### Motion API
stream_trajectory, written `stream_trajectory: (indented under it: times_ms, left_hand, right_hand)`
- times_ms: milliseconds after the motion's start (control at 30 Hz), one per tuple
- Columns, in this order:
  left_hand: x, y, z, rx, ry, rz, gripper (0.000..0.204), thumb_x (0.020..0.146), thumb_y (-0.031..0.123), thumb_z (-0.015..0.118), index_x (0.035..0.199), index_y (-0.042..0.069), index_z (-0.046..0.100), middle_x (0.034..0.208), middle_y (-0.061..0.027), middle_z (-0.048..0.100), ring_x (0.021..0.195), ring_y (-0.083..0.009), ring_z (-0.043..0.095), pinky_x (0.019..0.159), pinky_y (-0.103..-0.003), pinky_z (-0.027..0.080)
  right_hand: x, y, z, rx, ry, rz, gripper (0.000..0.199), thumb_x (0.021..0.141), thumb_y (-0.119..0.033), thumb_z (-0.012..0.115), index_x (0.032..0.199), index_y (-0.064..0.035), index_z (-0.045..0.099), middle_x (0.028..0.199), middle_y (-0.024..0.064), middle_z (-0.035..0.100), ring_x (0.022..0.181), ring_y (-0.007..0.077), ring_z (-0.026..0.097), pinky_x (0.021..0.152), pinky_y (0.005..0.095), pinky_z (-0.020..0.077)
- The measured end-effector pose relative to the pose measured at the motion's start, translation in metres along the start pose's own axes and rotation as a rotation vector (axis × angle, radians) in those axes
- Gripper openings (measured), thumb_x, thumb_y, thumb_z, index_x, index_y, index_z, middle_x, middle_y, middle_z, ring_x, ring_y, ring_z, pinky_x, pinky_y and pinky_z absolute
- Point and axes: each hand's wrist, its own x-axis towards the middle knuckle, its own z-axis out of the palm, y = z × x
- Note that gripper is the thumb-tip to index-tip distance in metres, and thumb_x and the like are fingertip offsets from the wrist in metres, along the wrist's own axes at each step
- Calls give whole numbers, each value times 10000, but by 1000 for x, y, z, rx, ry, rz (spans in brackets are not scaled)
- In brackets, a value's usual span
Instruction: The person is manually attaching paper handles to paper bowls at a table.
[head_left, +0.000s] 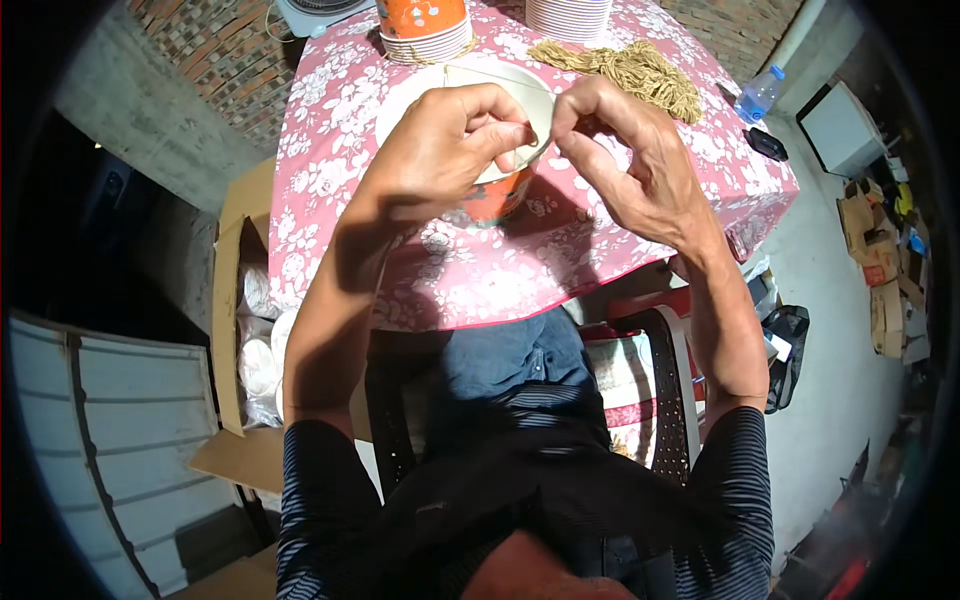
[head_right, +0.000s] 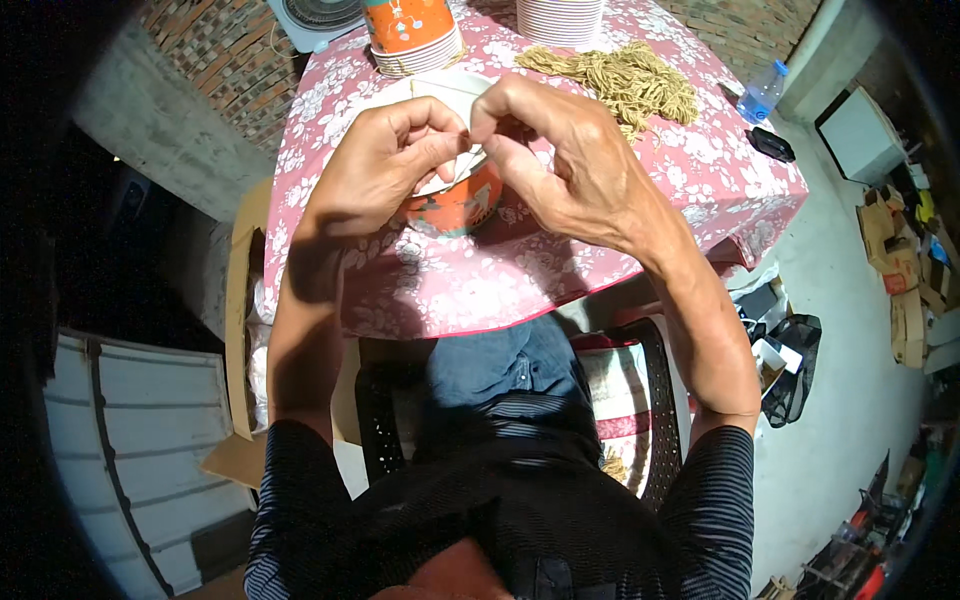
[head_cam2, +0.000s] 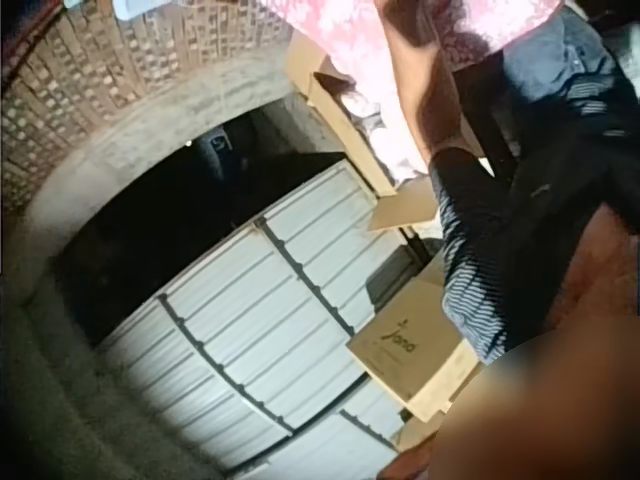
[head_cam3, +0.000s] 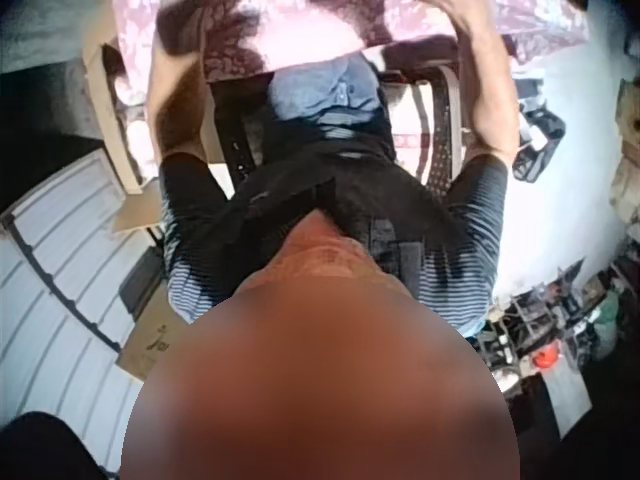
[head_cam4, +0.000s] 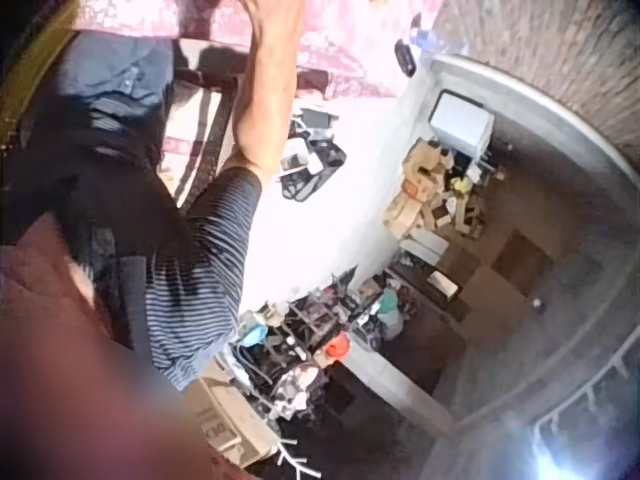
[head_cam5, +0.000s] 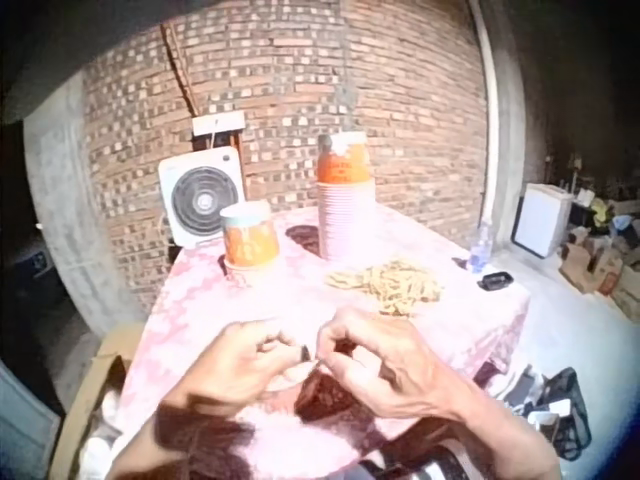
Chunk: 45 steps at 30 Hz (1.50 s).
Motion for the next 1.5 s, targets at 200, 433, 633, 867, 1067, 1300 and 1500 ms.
stream_trajectory:
  times_ms: [200, 433, 633, 867, 1067, 1300, 1500]
  left_hand:
    - [-2, 8, -5, -4, -151, -37, 183, 1031, 176, 655, 962, 13, 698, 800, 26, 625, 680, -28, 525, 568, -195, 400]
    - [0, -1, -17, -106, -164, -96, 187, 1030, 213, 673, 1019, 27, 672, 807, 23, 614, 644, -34, 521, 545, -200, 407]
    - [3, -2, -20, -224, -176, -151, 196, 1040, 206, 661, 1040, 10, 654, 802, 17, 607, 657, -41, 522, 552, -206, 423]
    - [6, -3, -21, -229, -96, -90, 159, 1013, 166, 690, 1044, 18, 639, 851, -26, 662, 702, -37, 566, 578, -201, 520]
    - [6, -3, -20, -512, -69, -110, 232, 965, 78, 725, 1155, 24, 604, 1033, -143, 746, 808, -81, 668, 638, -242, 602]
    - [-5, 5, 3, -8, 1, 98, 305, 935, -25, 704, 1230, -47, 626, 1065, -121, 744, 969, -136, 698, 868, -269, 566]
    - [-7, 4, 9, -61, -23, 41, 261, 901, 7, 748, 1144, -60, 678, 1022, -162, 769, 980, -186, 736, 859, -296, 585]
  right_hand:
    - [13, 19, -10, -58, -37, 33, 104, 845, 27, 571, 914, 19, 649, 852, 101, 624, 818, 223, 627, 755, 369, 502]
    - [0, 19, 1, -117, -79, 38, 200, 846, -56, 679, 1013, 8, 769, 815, 106, 579, 805, 232, 592, 729, 358, 486]
    - [-5, 15, 22, -176, 4, 99, 253, 820, -157, 862, 1022, -20, 795, 793, 74, 635, 762, 195, 629, 672, 337, 494]
    - [-10, 21, 28, 23, 122, 155, 125, 860, -108, 817, 922, -3, 790, 822, 74, 668, 748, 157, 628, 662, 322, 501]
    - [-17, 3, 36, -119, 183, 140, 62, 861, -50, 757, 891, -2, 782, 777, 111, 640, 695, 213, 637, 609, 349, 497]
    - [-23, -6, 28, -165, 170, 202, 69, 870, -52, 744, 897, 7, 767, 759, 130, 630, 673, 254, 648, 600, 377, 504]
    - [-24, -12, 22, -103, 146, 226, 90, 900, -50, 712, 889, 34, 739, 775, 148, 641, 677, 276, 658, 606, 384, 509]
